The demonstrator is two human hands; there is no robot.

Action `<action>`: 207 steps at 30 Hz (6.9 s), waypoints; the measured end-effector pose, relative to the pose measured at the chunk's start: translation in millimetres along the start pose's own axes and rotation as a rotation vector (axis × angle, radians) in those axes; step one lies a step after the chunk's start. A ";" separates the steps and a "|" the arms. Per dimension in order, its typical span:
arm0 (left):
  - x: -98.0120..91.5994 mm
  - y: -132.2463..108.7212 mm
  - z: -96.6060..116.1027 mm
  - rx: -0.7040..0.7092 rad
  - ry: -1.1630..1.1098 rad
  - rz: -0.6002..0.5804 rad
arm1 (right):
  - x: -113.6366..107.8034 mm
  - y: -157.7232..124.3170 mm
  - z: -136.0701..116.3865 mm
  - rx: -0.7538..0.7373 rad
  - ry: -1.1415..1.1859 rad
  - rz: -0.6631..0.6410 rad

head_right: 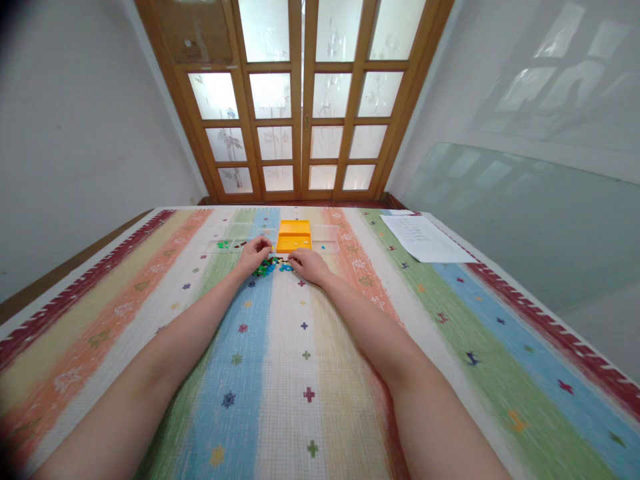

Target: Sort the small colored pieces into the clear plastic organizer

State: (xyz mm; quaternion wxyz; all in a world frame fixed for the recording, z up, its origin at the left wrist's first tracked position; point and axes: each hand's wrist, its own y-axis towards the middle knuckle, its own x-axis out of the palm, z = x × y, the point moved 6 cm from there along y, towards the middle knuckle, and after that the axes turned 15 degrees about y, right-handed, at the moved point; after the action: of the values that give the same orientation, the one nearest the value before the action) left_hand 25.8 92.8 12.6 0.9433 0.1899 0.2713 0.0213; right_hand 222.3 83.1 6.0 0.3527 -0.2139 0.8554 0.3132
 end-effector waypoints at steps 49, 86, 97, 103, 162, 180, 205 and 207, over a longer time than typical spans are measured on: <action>-22.0 5.4 -22.0 0.006 0.453 0.092 | -2.7 -0.2 -6.6 -0.014 0.019 -0.010; 19.2 -17.1 27.1 0.513 0.784 -0.304 | -2.3 0.5 -6.6 -0.023 0.027 -0.005; -5.2 -2.1 16.2 0.126 0.290 -0.027 | -0.3 -0.2 -2.8 -0.041 0.026 -0.005; -25.6 9.7 -6.3 -0.209 -0.291 0.225 | -0.5 0.3 -2.3 -0.027 0.019 -0.017; -2.9 -7.9 20.1 0.311 0.579 -0.247 | -1.2 0.0 -4.3 -0.005 0.001 -0.022; 7.7 -18.4 31.8 0.415 0.801 -0.468 | 0.9 0.6 0.8 -0.023 0.022 -0.007; -13.3 4.8 -2.1 -0.014 -0.109 -0.135 | 0.1 0.2 -1.4 -0.035 0.005 -0.009; -18.9 6.9 -5.7 -0.050 -0.167 -0.075 | 0.2 0.3 -1.5 -0.029 0.005 -0.012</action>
State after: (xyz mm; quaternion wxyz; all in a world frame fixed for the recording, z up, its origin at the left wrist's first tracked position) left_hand 7.2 98.5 20.2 0.9672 0.1573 0.1981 -0.0234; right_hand 221.3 82.2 6.7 0.3494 -0.2249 0.8502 0.3231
